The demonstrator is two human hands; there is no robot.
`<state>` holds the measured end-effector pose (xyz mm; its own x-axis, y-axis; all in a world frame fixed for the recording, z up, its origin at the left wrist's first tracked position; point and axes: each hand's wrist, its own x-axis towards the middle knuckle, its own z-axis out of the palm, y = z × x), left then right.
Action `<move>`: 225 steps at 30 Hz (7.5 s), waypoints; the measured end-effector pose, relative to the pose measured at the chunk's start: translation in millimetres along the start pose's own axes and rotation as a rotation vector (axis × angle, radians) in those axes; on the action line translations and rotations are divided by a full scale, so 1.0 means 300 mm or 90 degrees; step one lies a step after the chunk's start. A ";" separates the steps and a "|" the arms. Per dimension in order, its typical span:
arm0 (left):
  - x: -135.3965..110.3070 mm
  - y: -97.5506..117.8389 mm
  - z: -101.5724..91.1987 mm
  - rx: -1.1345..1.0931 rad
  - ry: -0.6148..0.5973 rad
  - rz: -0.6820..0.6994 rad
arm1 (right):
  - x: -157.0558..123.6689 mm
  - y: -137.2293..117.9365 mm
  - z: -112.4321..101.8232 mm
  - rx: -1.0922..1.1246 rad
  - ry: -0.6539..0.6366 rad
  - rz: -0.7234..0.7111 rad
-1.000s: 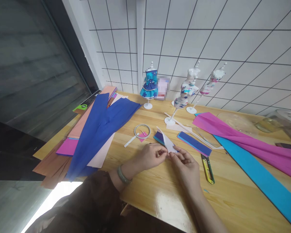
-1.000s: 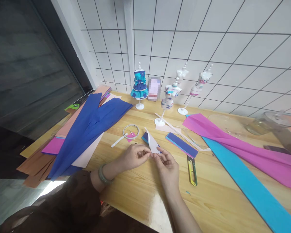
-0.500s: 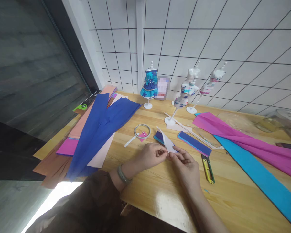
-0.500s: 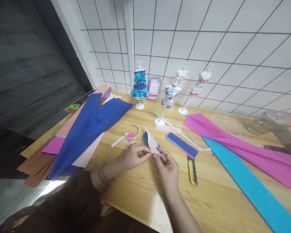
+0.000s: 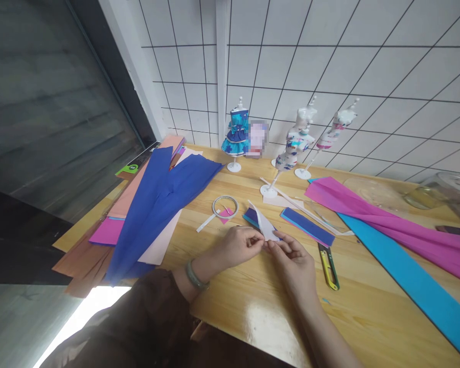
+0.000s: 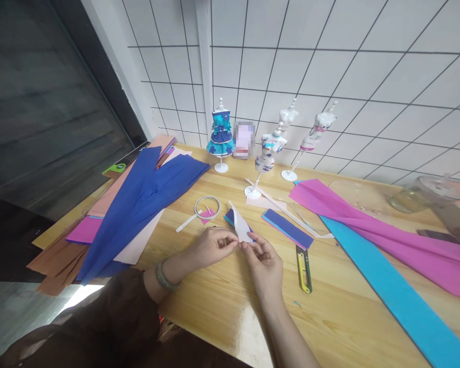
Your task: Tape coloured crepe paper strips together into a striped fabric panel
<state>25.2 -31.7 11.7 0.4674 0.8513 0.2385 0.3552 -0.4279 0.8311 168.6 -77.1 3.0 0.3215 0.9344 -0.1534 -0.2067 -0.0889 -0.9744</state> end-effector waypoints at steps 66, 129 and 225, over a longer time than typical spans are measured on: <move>0.037 -0.030 -0.019 -0.456 -0.144 -0.332 | -0.011 0.043 -0.041 -0.476 -0.108 -0.432; 0.032 -0.048 -0.011 -0.418 -0.197 -0.336 | 0.007 0.053 -0.049 -0.514 -0.112 -0.376; 0.036 -0.037 -0.032 -0.450 -0.223 -0.363 | 0.016 0.004 -0.023 -0.132 -0.145 -0.018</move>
<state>18.8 -14.8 9.9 0.6308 0.6870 -0.3609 0.0877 0.3990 0.9128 176.1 -75.1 -0.1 0.1048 0.9885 -0.1086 -0.0002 -0.1092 -0.9940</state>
